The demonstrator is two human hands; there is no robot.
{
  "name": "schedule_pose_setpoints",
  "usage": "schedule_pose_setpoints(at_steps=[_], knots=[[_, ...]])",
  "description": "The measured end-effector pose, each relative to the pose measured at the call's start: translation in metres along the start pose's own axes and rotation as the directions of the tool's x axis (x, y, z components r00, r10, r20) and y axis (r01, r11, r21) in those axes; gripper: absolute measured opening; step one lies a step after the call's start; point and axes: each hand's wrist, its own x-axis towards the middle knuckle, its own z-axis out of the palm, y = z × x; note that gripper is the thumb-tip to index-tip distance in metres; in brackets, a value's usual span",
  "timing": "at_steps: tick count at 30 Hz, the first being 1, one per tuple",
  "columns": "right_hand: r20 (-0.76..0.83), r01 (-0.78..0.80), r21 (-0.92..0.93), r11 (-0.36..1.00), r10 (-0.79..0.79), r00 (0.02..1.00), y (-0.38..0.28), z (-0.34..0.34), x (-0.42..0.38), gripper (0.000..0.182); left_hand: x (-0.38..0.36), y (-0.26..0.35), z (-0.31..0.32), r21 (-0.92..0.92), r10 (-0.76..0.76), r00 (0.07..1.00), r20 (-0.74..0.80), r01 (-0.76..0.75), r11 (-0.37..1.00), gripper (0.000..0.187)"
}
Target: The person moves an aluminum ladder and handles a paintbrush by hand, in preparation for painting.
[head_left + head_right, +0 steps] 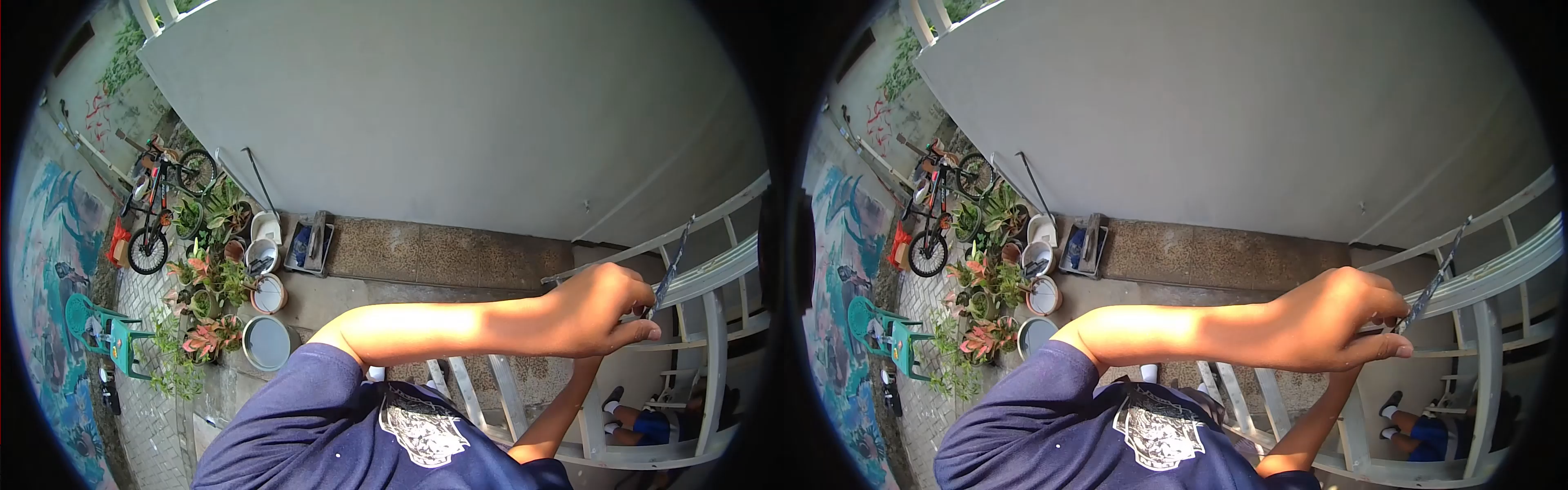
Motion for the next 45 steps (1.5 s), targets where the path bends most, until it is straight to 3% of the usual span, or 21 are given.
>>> schedule_pose_setpoints(at_steps=[3,15,17,20,23,31,32,35,37,39,40,43,45], knots=[[0.027,0.015,-0.004,1.000,-0.015,1.000,0.007,-0.009,-0.009,0.038,0.001,-0.002,0.002,0.051,0.080,0.997,0.021,-0.081,0.995,0.039],[0.171,0.005,-0.013,1.000,-0.002,0.985,-0.002,0.038,-0.051,0.036,-0.012,0.012,-0.024,-0.033,0.042,0.999,0.019,-0.041,0.999,0.037],[0.151,-0.010,-0.011,1.000,0.011,0.989,-0.001,0.040,-0.050,0.036,-0.016,0.008,-0.020,0.020,0.059,0.996,-0.072,-0.058,0.998,0.039],[0.085,-0.023,-0.032,0.999,0.026,0.996,-0.002,0.043,-0.041,0.036,-0.016,0.009,-0.019,0.022,-0.005,1.000,-0.022,0.005,1.000,0.040],[0.029,-0.042,-0.053,0.998,0.043,0.999,0.000,0.037,-0.033,0.036,-0.018,0.003,-0.009,-0.033,0.022,0.994,-0.110,-0.026,0.999,0.035],[0.040,-0.036,-0.020,0.999,0.037,0.999,0.016,0.046,-0.026,0.036,-0.024,-0.008,-0.002,-0.066,0.003,0.996,-0.093,-0.009,0.998,0.037],[0.005,0.129,0.009,0.992,-0.129,0.992,0.010,0.053,-0.022,0.043,-0.025,-0.011,0.000,-0.083,0.009,0.994,-0.109,-0.018,0.996,0.037],[-0.055,0.037,-0.075,0.996,-0.042,0.998,0.000,0.054,-0.027,0.045,-0.027,-0.013,-0.002,-0.120,0.022,0.997,-0.075,-0.030,0.992,0.039],[-0.038,0.061,-0.072,0.996,-0.064,0.997,0.011,0.049,-0.029,0.047,-0.029,-0.013,-0.002,-0.157,-0.002,0.998,-0.065,-0.009,0.988,0.041],[0.020,0.011,-0.031,0.999,-0.011,1.000,0.021,0.047,-0.027,0.054,-0.031,-0.018,-0.007,-0.144,0.051,0.999,-0.009,-0.052,0.988,0.042],[0.053,0.049,0.000,0.999,-0.049,0.997,0.024,0.044,-0.026,0.068,-0.033,-0.018,-0.007,-0.163,0.039,0.999,0.012,-0.036,0.986,0.044],[0.040,0.018,0.055,0.998,-0.020,0.999,0.031,0.047,-0.033,0.076,-0.035,-0.018,-0.011,-0.232,-0.009,0.998,0.058,0.022,0.972,0.046],[-0.051,0.048,0.063,0.997,-0.045,0.998,0.008,0.054,-0.029,0.080,-0.037,-0.023,-0.014,-0.274,-0.027,0.996,0.087,0.050,0.960,0.044]])
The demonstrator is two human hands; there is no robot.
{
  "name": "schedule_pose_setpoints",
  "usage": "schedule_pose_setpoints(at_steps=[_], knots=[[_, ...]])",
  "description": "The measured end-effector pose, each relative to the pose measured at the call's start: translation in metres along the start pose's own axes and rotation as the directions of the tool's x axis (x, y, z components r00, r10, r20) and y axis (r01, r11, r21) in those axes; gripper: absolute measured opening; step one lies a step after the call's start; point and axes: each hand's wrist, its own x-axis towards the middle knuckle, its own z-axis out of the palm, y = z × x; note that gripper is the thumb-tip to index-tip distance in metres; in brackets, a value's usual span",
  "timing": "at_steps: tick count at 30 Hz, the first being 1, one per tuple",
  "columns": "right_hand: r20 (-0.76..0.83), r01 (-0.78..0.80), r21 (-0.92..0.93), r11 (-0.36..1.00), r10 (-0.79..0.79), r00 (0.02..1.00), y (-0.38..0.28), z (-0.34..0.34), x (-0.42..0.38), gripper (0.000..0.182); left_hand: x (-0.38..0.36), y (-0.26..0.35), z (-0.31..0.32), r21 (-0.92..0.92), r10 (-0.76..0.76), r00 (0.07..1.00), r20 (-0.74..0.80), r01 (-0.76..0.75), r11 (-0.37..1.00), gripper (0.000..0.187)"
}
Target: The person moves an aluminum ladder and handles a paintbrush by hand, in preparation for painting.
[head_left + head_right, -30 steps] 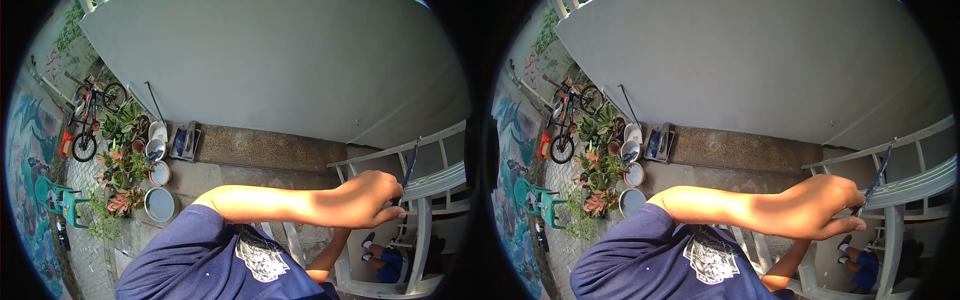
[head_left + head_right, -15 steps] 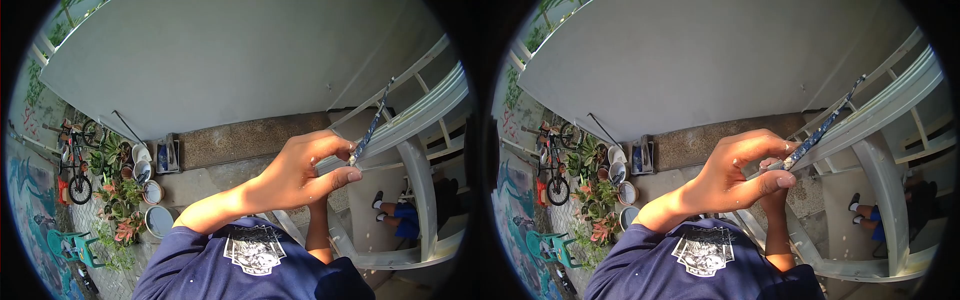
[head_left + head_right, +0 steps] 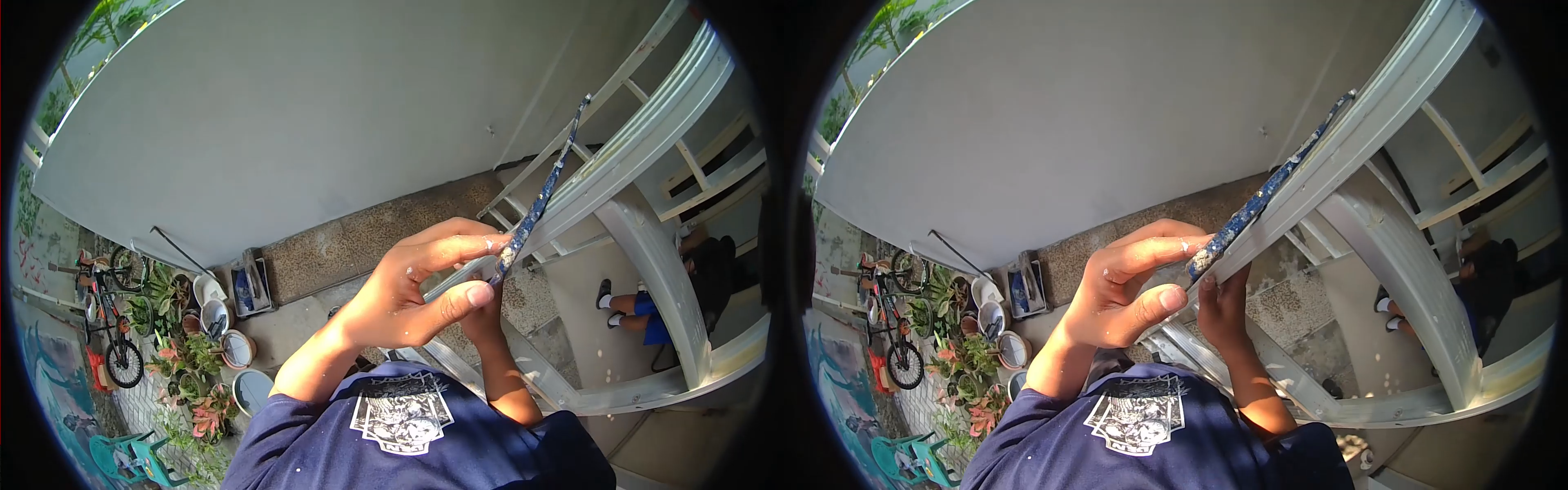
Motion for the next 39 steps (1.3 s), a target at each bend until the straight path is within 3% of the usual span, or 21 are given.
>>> schedule_pose_setpoints(at_steps=[6,7,8,9,11,12,13,14,16,17,18,22,24,25,26,28,31,32,36,38,39], knots=[[-0.107,0.052,0.031,0.998,-0.048,0.993,-0.010,0.003,-0.005,0.083,0.006,-0.010,-0.015,-0.115,-0.002,0.997,0.074,0.011,0.993,0.048],[-0.152,-0.122,0.035,0.992,0.126,0.980,0.005,-0.006,-0.021,0.088,0.008,-0.012,-0.019,-0.155,-0.015,0.995,0.103,0.031,0.987,0.048],[-0.207,0.084,0.023,0.996,-0.077,0.975,-0.013,0.004,-0.008,0.093,0.011,-0.014,-0.024,-0.194,-0.026,0.990,0.140,0.053,0.980,0.049],[-0.259,0.117,0.019,0.993,-0.108,0.960,-0.017,0.009,-0.008,0.095,0.014,-0.019,-0.025,-0.225,0.035,0.989,0.144,-0.002,0.974,0.047],[-0.361,0.154,-0.017,0.988,-0.150,0.920,-0.019,0.020,-0.014,0.096,0.024,-0.023,-0.032,-0.309,0.019,0.977,0.212,0.048,0.950,0.050],[-0.346,0.100,-0.112,0.989,-0.134,0.929,-0.020,0.025,-0.016,0.094,0.031,-0.027,-0.037,-0.369,-0.002,0.969,0.247,0.096,0.925,0.052],[-0.337,0.042,-0.208,0.977,-0.112,0.935,-0.021,0.031,-0.015,0.092,0.038,-0.039,-0.041,-0.316,0.092,0.952,0.292,0.005,0.949,0.053],[-0.372,0.067,-0.363,0.930,-0.210,0.904,-0.026,0.046,-0.007,0.077,0.047,-0.045,-0.040,-0.353,0.124,0.943,0.308,-0.008,0.936,0.050],[-0.456,-0.208,-0.385,0.899,0.010,0.890,-0.036,0.057,0.007,0.061,0.070,-0.046,-0.048,-0.309,0.201,0.875,0.441,-0.062,0.949,0.048],[-0.643,-0.230,-0.320,0.919,-0.033,0.765,-0.013,0.070,0.008,0.044,0.077,-0.046,-0.050,-0.278,0.156,0.841,0.518,-0.008,0.961,0.049],[-0.692,-0.236,-0.346,0.908,-0.078,0.717,0.000,0.070,0.012,0.044,0.087,-0.051,-0.050,-0.327,0.205,0.802,0.561,-0.013,0.945,0.049],[-0.767,-0.233,-0.433,0.871,-0.220,0.602,0.031,0.066,0.006,0.039,0.106,-0.059,-0.049,-0.348,0.204,0.766,0.609,0.027,0.937,0.058],[-0.781,-0.227,-0.457,0.860,-0.265,0.566,0.034,0.077,0.004,0.037,0.115,-0.063,-0.051,-0.263,0.266,0.779,0.568,-0.135,0.955,0.059],[-0.803,-0.304,-0.490,0.817,-0.286,0.523,0.017,0.084,0.012,0.029,0.116,-0.066,-0.050,-0.221,0.266,0.790,0.552,-0.168,0.961,0.079],[-0.810,-0.312,-0.492,0.813,-0.297,0.506,0.017,0.085,0.014,0.029,0.118,-0.069,-0.048,-0.238,0.277,0.778,0.563,-0.168,0.957,0.079],[-0.866,-0.300,-0.350,0.887,-0.184,0.465,0.019,0.085,0.014,0.031,0.119,-0.074,-0.041,-0.201,0.215,0.823,0.526,-0.125,0.972,0.100],[-0.866,-0.326,-0.412,0.851,-0.254,0.431,0.015,0.085,0.020,0.027,0.118,-0.081,-0.035,-0.190,0.219,0.808,0.547,-0.134,0.973,0.113],[-0.859,-0.321,-0.431,0.844,-0.275,0.431,0.012,0.085,0.022,0.021,0.115,-0.083,-0.033,-0.195,0.221,0.805,0.551,-0.133,0.972,0.113],[-0.880,-0.335,-0.319,0.887,-0.145,0.453,0.003,0.090,0.023,0.031,0.107,-0.093,-0.027,-0.300,0.182,0.826,0.534,-0.016,0.954,0.112],[-0.878,-0.308,-0.294,0.905,-0.128,0.461,0.006,0.089,0.022,0.030,0.106,-0.096,-0.024,-0.423,0.175,0.842,0.510,0.069,0.904,0.104],[-0.887,-0.312,-0.288,0.905,-0.129,0.444,0.003,0.091,0.024,0.031,0.106,-0.097,-0.021,-0.518,0.208,0.857,0.471,0.078,0.852,0.087]])
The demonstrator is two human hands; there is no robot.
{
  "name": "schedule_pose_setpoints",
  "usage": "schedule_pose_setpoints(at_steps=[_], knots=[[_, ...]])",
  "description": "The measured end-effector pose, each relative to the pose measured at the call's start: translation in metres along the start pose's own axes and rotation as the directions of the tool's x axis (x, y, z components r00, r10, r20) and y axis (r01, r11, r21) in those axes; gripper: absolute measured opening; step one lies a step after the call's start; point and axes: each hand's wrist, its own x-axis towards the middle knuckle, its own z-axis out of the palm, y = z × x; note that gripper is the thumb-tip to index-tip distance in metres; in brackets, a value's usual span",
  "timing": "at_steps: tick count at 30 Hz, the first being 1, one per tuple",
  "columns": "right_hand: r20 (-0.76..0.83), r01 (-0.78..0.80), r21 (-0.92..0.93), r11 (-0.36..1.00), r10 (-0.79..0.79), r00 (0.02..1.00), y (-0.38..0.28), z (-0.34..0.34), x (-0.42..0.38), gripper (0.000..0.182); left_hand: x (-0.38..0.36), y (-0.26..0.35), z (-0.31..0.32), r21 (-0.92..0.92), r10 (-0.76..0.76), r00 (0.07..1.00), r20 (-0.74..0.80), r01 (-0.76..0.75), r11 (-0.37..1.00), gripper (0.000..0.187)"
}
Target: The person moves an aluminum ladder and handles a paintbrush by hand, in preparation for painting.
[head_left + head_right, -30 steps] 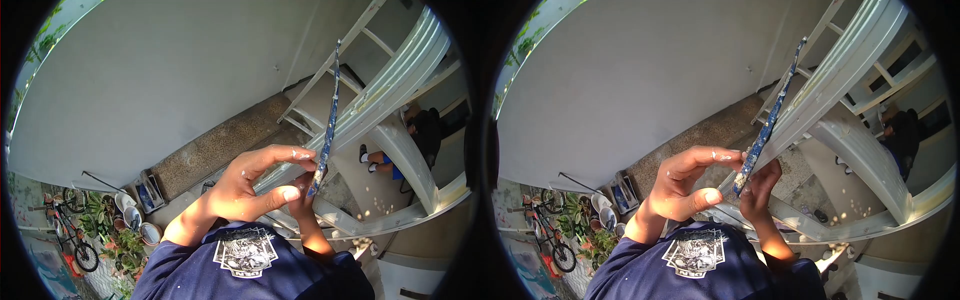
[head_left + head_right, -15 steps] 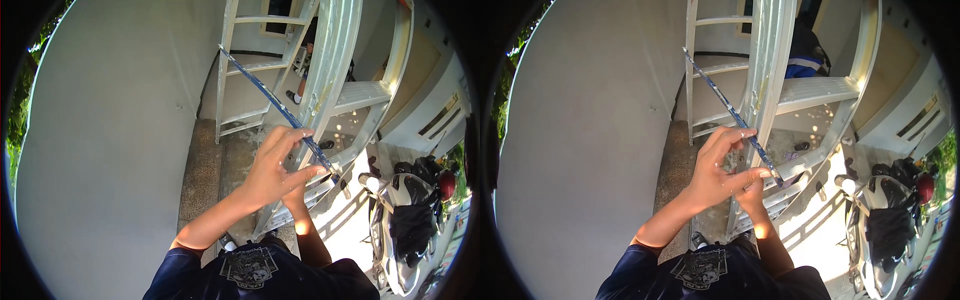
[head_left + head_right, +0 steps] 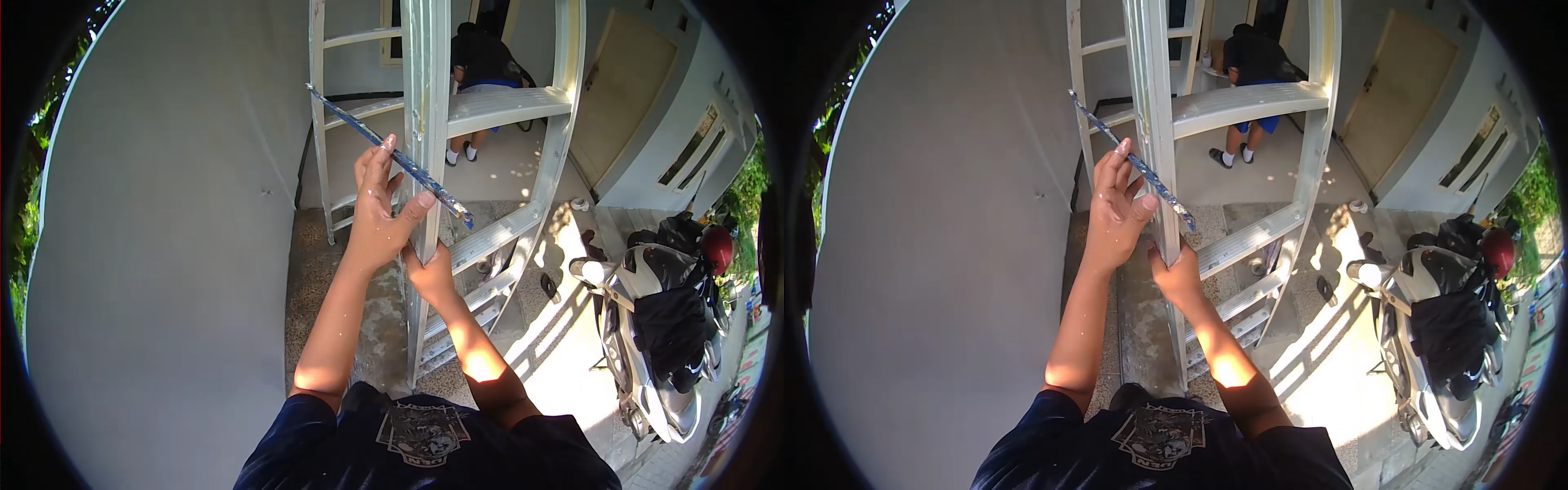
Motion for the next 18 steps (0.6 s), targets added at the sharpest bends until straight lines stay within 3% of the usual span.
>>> schedule_pose_setpoints(at_steps=[3,4,5,8,9,11,12,13,15,18], knots=[[-0.012,-0.031,-0.014,0.999,0.031,0.999,0.001,0.000,-0.001,0.034,0.001,0.004,0.006,-0.127,-0.059,0.991,-0.121,0.044,0.991,0.072],[-0.050,0.051,-0.041,0.998,-0.053,0.997,0.002,0.001,-0.001,0.026,0.002,-0.003,0.003,-0.135,-0.097,0.982,-0.161,0.076,0.988,0.059],[-0.087,0.132,-0.072,0.989,-0.138,0.987,0.003,0.002,0.000,0.021,0.007,-0.004,0.004,-0.133,-0.093,0.984,-0.154,0.073,0.989,0.059],[-0.083,0.112,-0.055,0.992,-0.117,0.990,0.004,0.001,-0.001,0.022,0.015,-0.015,0.007,-0.468,-0.250,0.893,-0.373,0.051,0.882,0.045],[-0.086,0.111,-0.056,0.992,-0.115,0.990,0.002,0.002,0.000,0.021,0.018,-0.020,0.004,-0.472,-0.250,0.896,-0.366,0.053,0.880,0.045],[-0.102,0.086,-0.048,0.995,-0.090,0.991,0.000,0.003,-0.002,0.020,0.022,-0.028,-0.006,-0.808,-0.510,0.839,-0.187,0.164,0.566,0.041],[-0.107,0.063,-0.040,0.997,-0.067,0.992,-0.002,0.003,-0.003,0.019,0.023,-0.031,-0.012,-0.884,-0.512,0.858,-0.047,0.202,0.421,0.040],[-0.125,0.067,-0.045,0.997,-0.072,0.990,-0.004,0.004,-0.002,0.019,0.027,-0.034,-0.016,-0.886,-0.509,0.860,-0.028,0.215,0.412,0.040],[-0.126,0.003,-0.080,0.997,-0.013,0.992,-0.004,0.005,-0.005,0.019,0.030,-0.037,-0.024,-0.908,-0.406,0.897,0.177,0.308,0.284,0.039],[-0.161,-0.026,-0.103,0.994,0.009,0.987,0.009,0.007,-0.007,0.025,0.034,-0.048,-0.033,-0.869,-0.354,0.900,0.256,0.374,0.322,0.041]])
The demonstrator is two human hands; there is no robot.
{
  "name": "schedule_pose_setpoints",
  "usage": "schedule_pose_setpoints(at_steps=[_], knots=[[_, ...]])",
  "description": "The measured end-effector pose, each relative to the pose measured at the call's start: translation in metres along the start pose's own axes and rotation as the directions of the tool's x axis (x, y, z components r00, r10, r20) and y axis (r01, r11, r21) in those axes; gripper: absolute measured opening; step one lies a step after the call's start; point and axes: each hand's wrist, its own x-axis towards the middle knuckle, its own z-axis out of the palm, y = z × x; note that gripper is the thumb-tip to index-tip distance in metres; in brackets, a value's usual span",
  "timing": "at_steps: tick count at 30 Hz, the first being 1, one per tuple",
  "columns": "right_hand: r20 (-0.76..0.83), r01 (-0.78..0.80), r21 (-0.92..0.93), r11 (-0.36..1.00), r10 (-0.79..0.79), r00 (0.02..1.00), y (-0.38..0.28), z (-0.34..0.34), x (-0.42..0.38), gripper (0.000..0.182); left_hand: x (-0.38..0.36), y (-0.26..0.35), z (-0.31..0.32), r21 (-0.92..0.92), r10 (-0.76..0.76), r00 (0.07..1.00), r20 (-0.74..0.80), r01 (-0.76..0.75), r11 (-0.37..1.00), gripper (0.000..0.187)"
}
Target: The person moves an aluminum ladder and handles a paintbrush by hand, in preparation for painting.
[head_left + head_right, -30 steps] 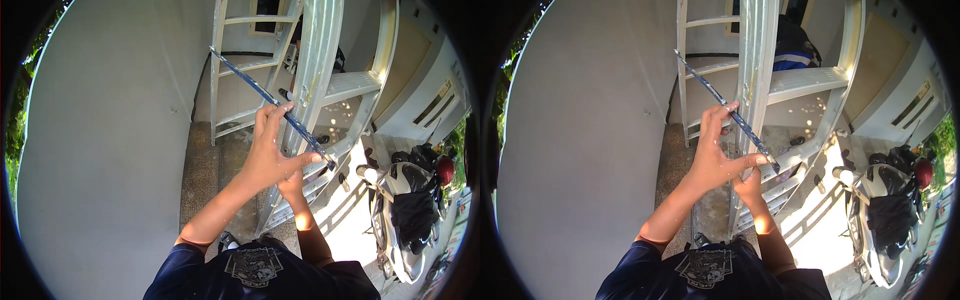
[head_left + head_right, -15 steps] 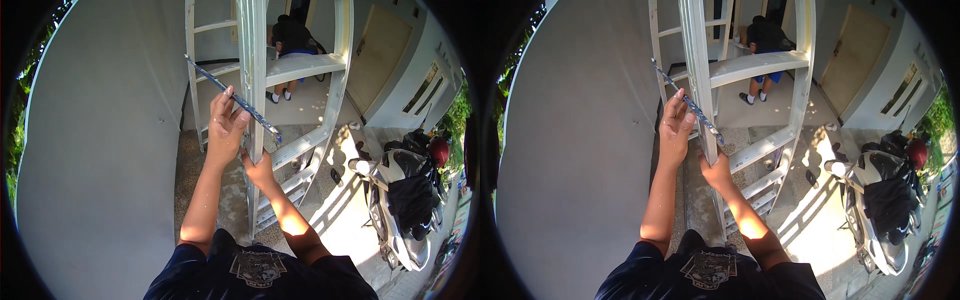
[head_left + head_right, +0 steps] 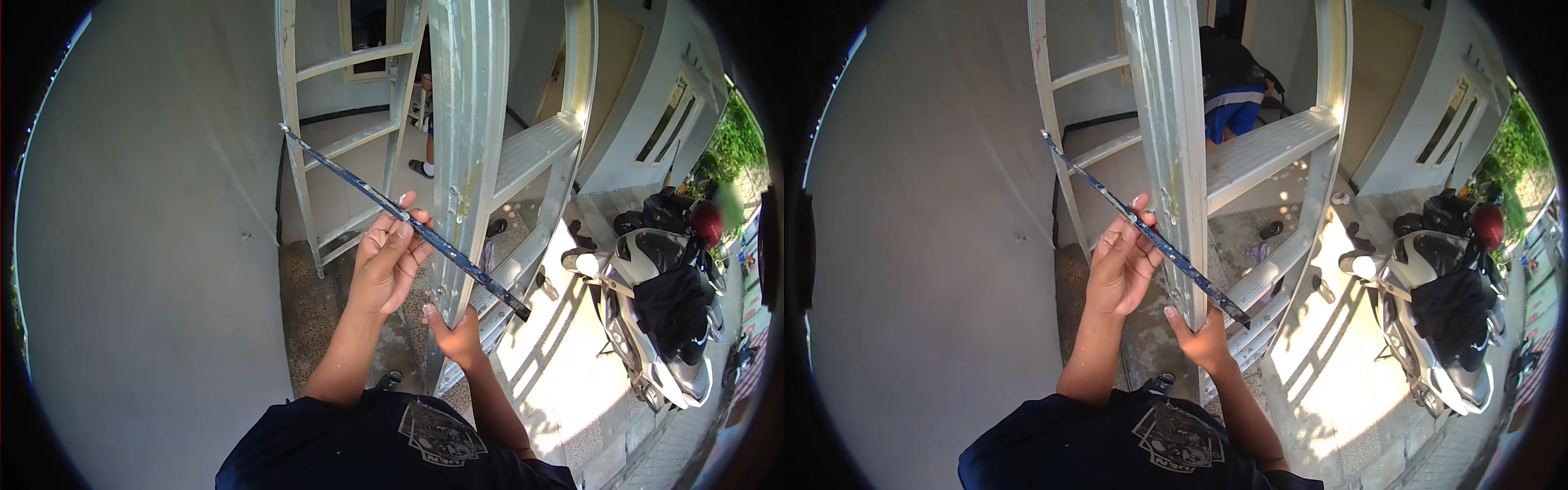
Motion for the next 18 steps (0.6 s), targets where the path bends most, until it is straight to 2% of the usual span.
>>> schedule_pose_setpoints(at_steps=[1,2,3,5,11,13,18], knots=[[-0.016,-0.036,0.022,0.999,0.036,0.999,-0.002,0.000,-0.001,0.026,0.000,0.000,-0.004,0.051,-0.019,0.998,0.057,0.016,0.999,0.042],[0.009,-0.083,-0.011,0.996,0.083,0.996,-0.009,-0.001,-0.001,0.029,0.001,-0.001,-0.005,0.075,-0.032,0.999,0.039,0.029,0.997,0.041],[0.004,-0.088,-0.021,0.996,0.089,0.996,-0.017,0.000,-0.002,0.029,0.002,0.000,-0.005,0.064,-0.036,0.999,0.039,0.034,0.997,0.041],[-0.026,-0.215,0.031,0.976,0.216,0.976,-0.028,0.004,0.000,0.027,0.006,0.003,-0.006,0.049,-0.045,0.993,0.105,0.040,0.998,0.037],[-0.054,-0.183,-0.008,0.983,0.182,0.982,-0.020,-0.002,-0.005,0.027,0.005,0.003,-0.003,0.064,-0.081,0.991,0.108,0.075,0.995,0.035],[-0.064,-0.181,-0.036,0.983,0.179,0.982,-0.024,-0.003,-0.006,0.027,0.004,0.001,-0.002,0.001,-0.079,0.987,0.142,0.080,0.997,0.035],[-0.093,-0.189,-0.083,0.978,0.181,0.979,-0.029,-0.005,-0.012,0.029,0.004,-0.001,-0.003,-0.019,-0.091,0.981,0.169,0.096,0.995,0.034]])
